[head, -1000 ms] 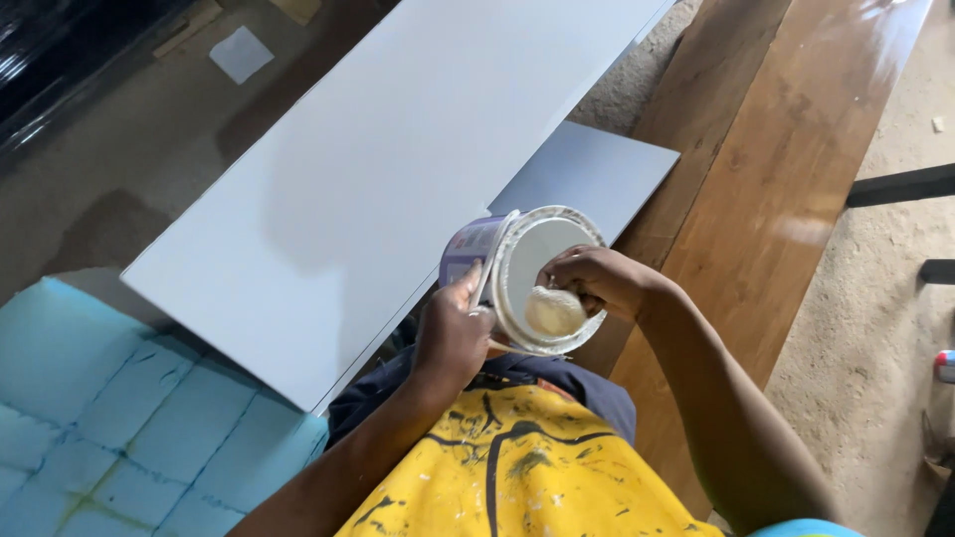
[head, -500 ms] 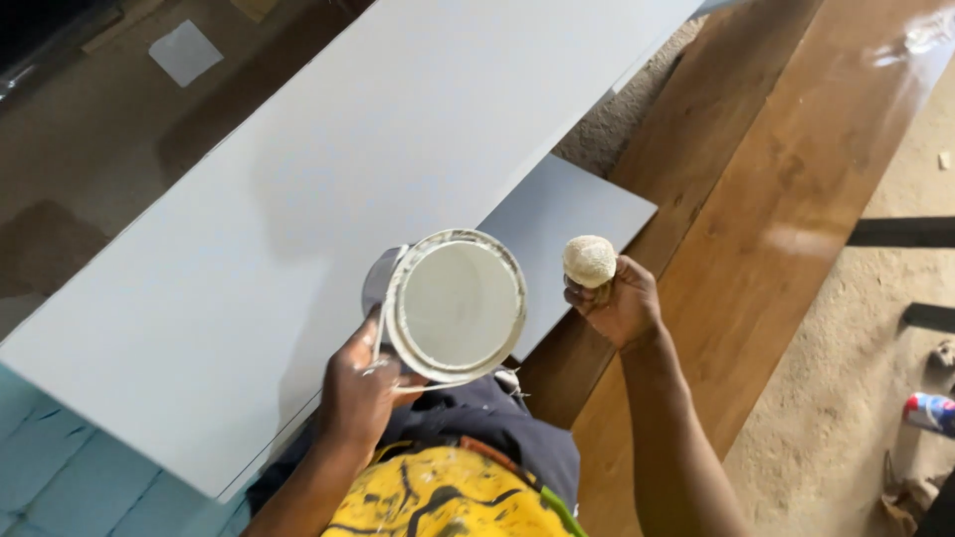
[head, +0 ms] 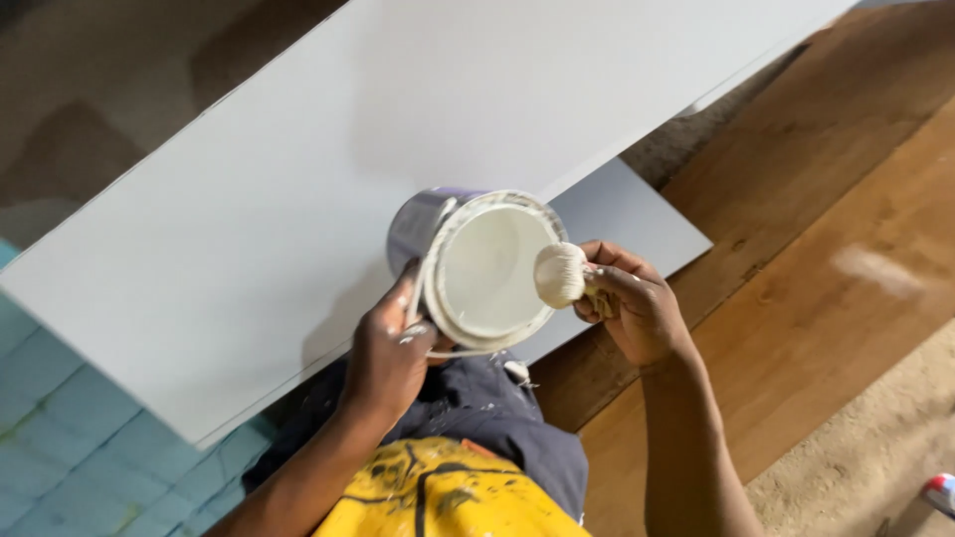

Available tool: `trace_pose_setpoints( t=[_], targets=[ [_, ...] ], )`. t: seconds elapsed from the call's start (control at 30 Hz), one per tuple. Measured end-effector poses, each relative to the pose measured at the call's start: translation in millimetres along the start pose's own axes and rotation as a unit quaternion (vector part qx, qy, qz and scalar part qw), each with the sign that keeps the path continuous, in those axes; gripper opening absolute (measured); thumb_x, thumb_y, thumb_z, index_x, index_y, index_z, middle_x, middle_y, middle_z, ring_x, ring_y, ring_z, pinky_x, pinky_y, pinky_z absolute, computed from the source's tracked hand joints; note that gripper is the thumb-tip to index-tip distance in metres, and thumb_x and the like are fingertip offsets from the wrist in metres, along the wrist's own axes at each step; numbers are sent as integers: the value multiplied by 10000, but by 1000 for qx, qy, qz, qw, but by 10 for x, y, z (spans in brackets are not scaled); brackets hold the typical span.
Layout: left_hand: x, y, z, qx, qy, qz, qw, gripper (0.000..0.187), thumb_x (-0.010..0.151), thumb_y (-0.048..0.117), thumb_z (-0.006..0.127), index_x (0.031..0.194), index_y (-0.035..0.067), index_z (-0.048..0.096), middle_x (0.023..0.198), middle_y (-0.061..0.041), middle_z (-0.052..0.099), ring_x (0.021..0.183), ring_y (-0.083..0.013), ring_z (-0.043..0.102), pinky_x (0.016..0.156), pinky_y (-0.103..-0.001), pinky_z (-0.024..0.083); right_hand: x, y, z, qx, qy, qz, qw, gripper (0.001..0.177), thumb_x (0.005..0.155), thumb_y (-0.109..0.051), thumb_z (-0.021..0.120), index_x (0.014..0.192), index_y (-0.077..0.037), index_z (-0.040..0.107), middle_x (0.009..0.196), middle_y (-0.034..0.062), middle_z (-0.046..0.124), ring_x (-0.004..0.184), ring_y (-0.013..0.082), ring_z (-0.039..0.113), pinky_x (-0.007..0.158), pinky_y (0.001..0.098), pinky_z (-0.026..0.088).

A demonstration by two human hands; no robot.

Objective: Applying white paint to a cabinet using a small sponge in a workshop environment.

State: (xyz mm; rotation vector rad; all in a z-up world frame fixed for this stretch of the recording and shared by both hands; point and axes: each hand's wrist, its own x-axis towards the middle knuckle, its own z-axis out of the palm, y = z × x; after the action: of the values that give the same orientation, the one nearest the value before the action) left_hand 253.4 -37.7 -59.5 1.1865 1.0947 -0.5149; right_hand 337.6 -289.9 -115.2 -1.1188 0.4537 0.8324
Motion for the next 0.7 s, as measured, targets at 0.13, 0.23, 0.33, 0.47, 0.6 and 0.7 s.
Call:
trace_pose_setpoints(
  t=[0.13,0.23,0.33,0.47,0.6,0.7],
  targets=[
    [80,-71,88,94,-31,60,993,773,829,-62,487,1571,117,365,1519,-122,561,1234,-239,660,967,-361,635,-3,-221,539,-192,22,53,980,180,946,-164,662,1024,-5,696,712,64,612,574,103,433,528,242,319],
    [75,-59,168,89,-33,62,994,772,822,-58,489,1564,123,379,1513,-88,572,1201,-198,675,874,-347,680,115,-85,600,-262,6,85,961,170,973,-146,654,1034,5,702,754,96,692,563,84,406,512,234,291],
    [43,9,200,97,-33,50,993,781,810,-44,482,1565,136,392,1504,-58,586,1187,-168,682,844,-321,677,166,-20,613,-298,-38,100,948,131,959,-95,646,986,12,716,744,90,707,606,109,507,577,257,380],
    [54,25,157,148,-21,22,989,776,828,-20,503,1566,204,424,1411,-88,674,1139,-231,738,883,-341,679,172,-50,293,-158,-115,156,968,101,890,-82,620,869,-14,690,584,8,432,517,91,310,488,252,234],
    [91,6,121,-14,-51,-11,999,864,776,-164,462,1581,143,398,1413,-178,658,1070,-349,769,835,-450,710,319,-52,-648,-79,-158,-30,984,522,870,-560,712,996,-55,759,893,47,719,760,153,658,633,268,497],
    [113,15,78,-10,-46,-39,998,855,824,-117,444,1621,158,299,1447,-209,622,956,-320,778,873,-413,682,696,161,-1245,72,203,-3,976,565,782,-382,652,1274,-117,569,1252,192,577,1121,405,580,762,479,519]
  ],
)
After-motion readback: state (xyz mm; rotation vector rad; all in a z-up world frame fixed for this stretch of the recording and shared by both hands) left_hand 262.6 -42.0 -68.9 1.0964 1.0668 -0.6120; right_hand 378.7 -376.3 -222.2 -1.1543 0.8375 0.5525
